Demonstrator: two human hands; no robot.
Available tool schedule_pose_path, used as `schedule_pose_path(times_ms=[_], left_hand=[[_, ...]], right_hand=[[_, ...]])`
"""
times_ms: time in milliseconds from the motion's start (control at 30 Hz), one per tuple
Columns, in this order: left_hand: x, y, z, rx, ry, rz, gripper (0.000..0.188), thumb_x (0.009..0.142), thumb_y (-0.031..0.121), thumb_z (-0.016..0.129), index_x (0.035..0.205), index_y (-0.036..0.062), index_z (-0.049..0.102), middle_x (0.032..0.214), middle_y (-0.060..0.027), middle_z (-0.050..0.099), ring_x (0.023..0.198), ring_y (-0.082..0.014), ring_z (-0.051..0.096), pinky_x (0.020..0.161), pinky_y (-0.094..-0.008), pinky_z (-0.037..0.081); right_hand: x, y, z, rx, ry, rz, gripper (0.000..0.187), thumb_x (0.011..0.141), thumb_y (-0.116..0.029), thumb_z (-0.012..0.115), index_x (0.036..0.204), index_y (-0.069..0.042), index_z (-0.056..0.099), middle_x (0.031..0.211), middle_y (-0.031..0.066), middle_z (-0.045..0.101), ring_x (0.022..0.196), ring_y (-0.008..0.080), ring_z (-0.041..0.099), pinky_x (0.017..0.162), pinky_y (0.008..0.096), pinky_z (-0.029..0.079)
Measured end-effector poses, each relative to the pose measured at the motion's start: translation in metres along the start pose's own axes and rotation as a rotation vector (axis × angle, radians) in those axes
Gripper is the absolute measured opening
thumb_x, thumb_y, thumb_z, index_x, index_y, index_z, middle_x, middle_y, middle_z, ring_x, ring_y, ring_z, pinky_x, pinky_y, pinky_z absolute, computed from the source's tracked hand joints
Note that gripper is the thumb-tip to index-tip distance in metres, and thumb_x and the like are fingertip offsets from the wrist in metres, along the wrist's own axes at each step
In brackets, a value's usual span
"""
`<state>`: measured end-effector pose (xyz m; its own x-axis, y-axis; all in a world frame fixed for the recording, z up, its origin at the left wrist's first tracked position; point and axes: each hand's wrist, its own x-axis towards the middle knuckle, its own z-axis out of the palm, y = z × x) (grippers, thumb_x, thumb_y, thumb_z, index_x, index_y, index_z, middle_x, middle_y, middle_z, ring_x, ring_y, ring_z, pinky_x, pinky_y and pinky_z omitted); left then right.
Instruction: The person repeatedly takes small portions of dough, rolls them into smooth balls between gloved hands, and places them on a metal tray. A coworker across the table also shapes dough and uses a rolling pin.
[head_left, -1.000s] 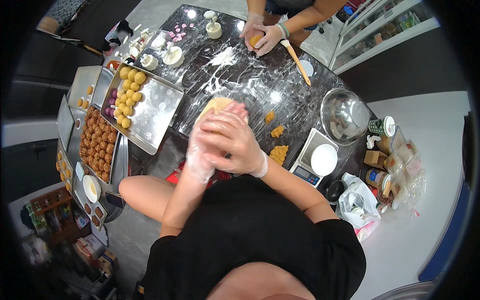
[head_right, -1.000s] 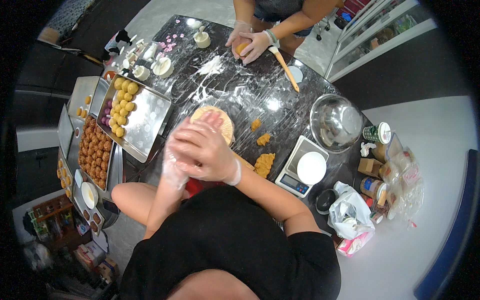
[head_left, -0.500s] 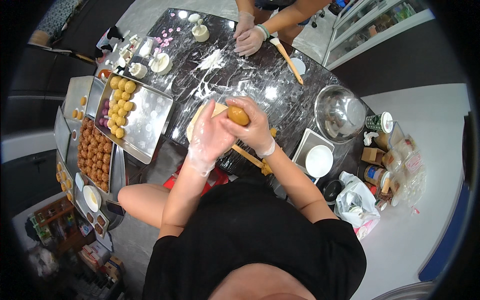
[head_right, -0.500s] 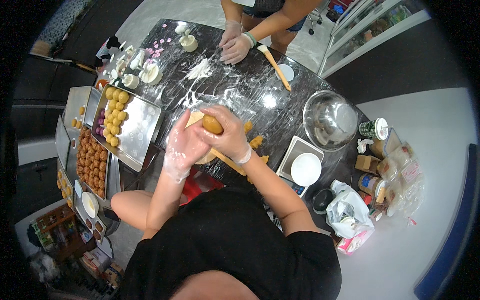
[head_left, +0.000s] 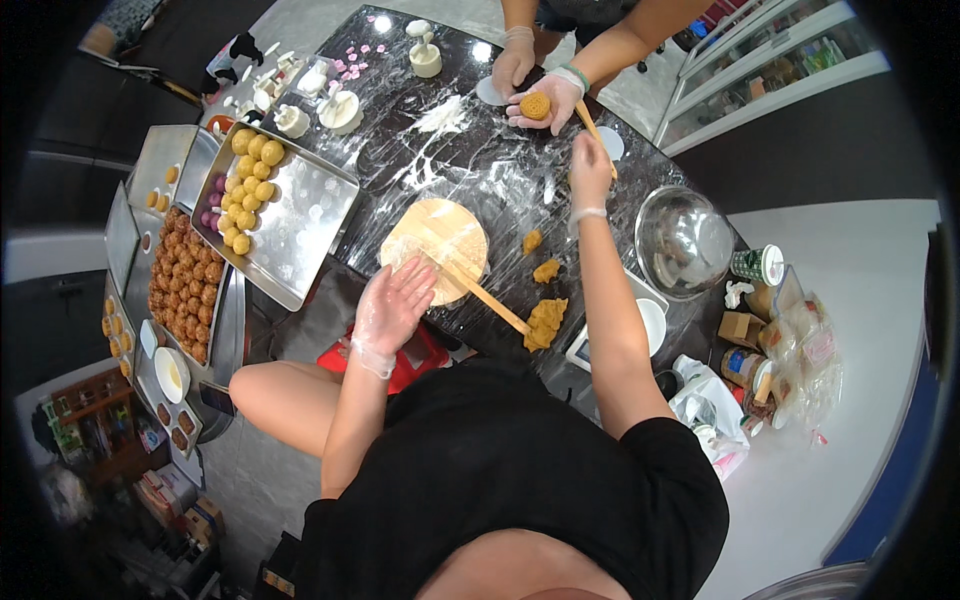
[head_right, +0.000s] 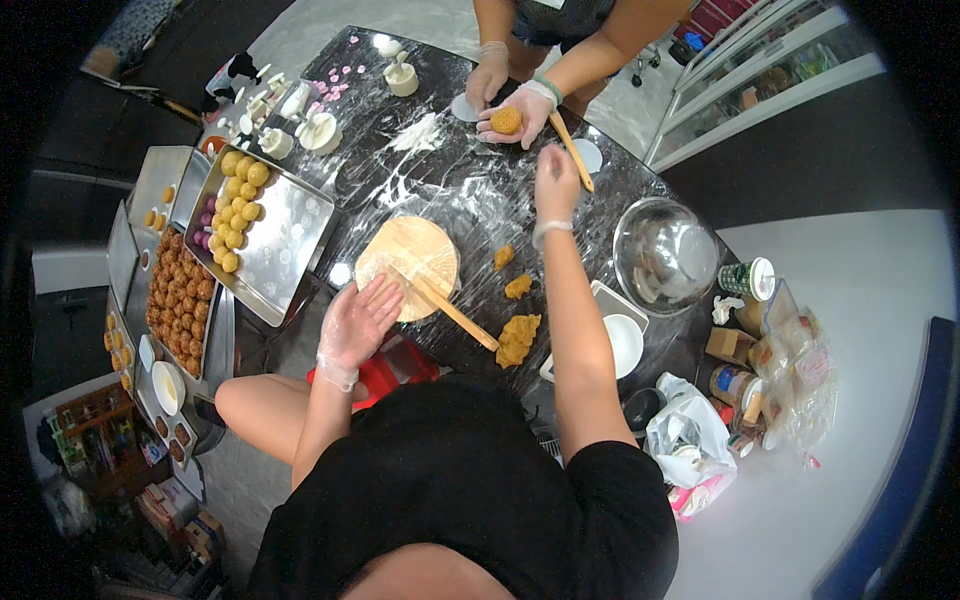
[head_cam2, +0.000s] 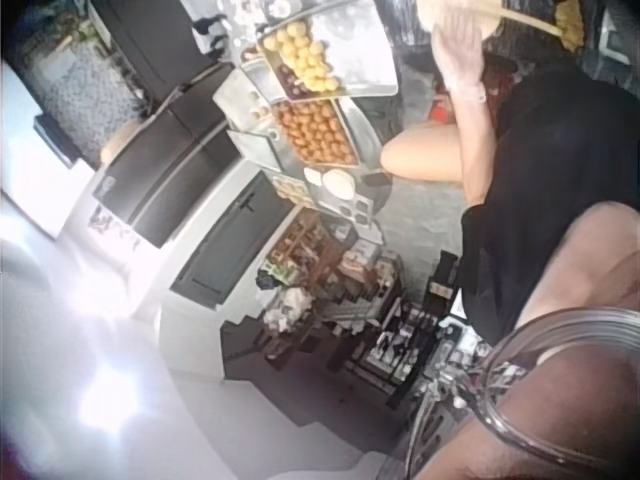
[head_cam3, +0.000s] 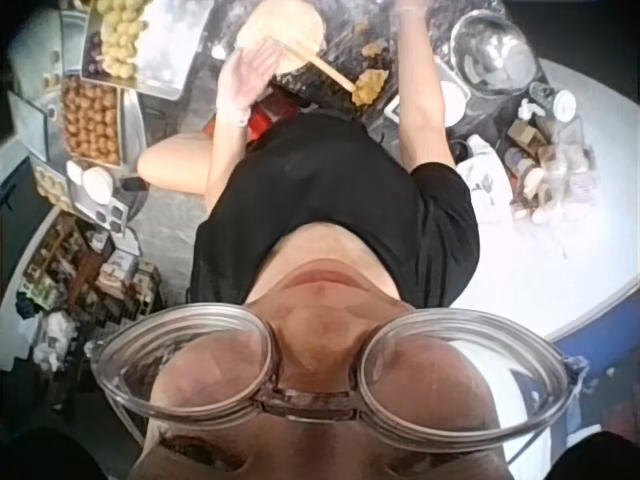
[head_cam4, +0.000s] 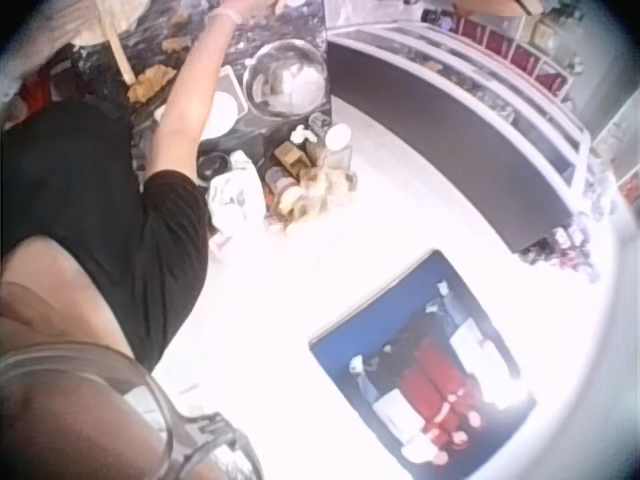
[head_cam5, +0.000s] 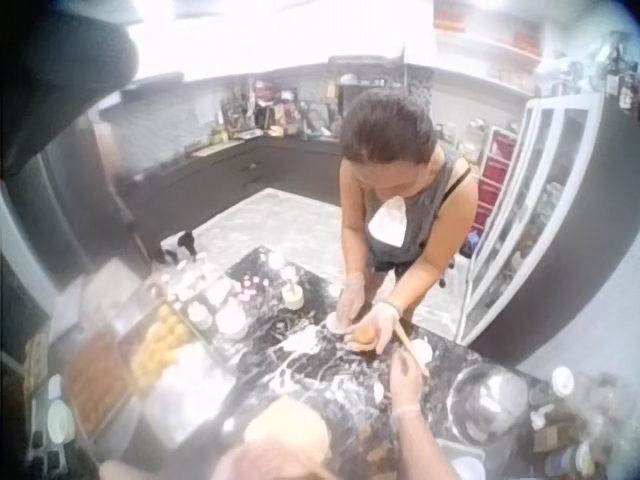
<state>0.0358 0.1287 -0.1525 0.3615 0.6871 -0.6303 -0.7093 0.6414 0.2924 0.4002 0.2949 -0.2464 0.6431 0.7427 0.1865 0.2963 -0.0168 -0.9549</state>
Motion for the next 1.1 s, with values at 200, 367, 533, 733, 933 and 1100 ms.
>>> schedule_pose_path(times_ms=[200,367,533,733,933,1100], left_hand=[[-0.012,-0.003,-0.006,0.059,0.035,0.066,0.058,0.104,0.040,0.043,0.145,-0.0005,0.042,0.146,-0.0195,0.047,0.134,-0.0292,0.047,0.110,-0.0390,0.039],[-0.019,-0.010,-0.006,0.132,0.047,0.091,0.058,0.104,0.040,0.044,0.146,0.0004,0.042,0.146,-0.0180,0.048,0.134,-0.0282,0.048,0.111,-0.0381,0.039],[-0.020,-0.014,-0.010,0.171,0.041,0.115,0.058,0.104,0.041,0.045,0.145,0.0009,0.043,0.145,-0.0169,0.049,0.133,-0.0272,0.049,0.111,-0.0376,0.038],[-0.019,-0.027,-0.014,0.167,0.026,0.103,0.057,0.104,0.040,0.046,0.144,-0.0006,0.043,0.144,-0.0201,0.050,0.132,-0.0300,0.050,0.110,-0.0403,0.041],[-0.020,-0.028,0.005,0.218,-0.024,0.088,0.057,0.105,0.041,0.044,0.143,-0.0004,0.044,0.143,-0.0202,0.051,0.130,-0.0293,0.052,0.108,-0.0392,0.042],[-0.025,-0.022,0.073,0.001,-0.517,-0.012,0.049,0.107,0.040,0.039,0.138,0.0033,0.050,0.135,-0.0142,0.057,0.121,-0.0250,0.058,0.103,-0.0389,0.048]], right_hand=[[-0.006,-0.029,0.008,-0.110,0.148,-0.109,0.044,0.086,-0.034,0.076,0.112,-0.001,0.063,0.102,0.0113,0.066,0.088,0.0238,0.065,0.081,0.0343,0.052],[-0.012,-0.100,0.004,-0.552,-0.147,-0.379,0.070,0.075,-0.050,0.080,0.121,-0.001,0.061,0.113,0.0213,0.060,0.098,0.0385,0.065,0.085,0.0458,0.053],[-0.024,-0.115,-0.001,-0.722,-0.299,-0.180,0.070,0.075,-0.054,0.076,0.118,0.000,0.064,0.117,0.0243,0.056,0.096,0.0389,0.068,0.079,0.0471,0.056],[-0.050,-0.126,0.004,-0.756,-0.307,-0.289,0.067,0.078,-0.046,0.075,0.125,-0.001,0.062,0.122,0.0240,0.058,0.105,0.0342,0.066,0.085,0.0438,0.056],[-0.063,-0.173,-0.029,0.191,-0.627,0.268,0.044,0.081,-0.011,0.075,0.122,-0.001,0.062,0.119,0.0176,0.065,0.110,0.0252,0.065,0.085,0.0381,0.057],[-0.147,-0.230,-0.051,0.359,-0.697,-0.303,0.046,0.076,-0.013,0.081,0.118,-0.004,0.065,0.112,0.0113,0.070,0.107,0.0233,0.065,0.090,0.0367,0.053]])
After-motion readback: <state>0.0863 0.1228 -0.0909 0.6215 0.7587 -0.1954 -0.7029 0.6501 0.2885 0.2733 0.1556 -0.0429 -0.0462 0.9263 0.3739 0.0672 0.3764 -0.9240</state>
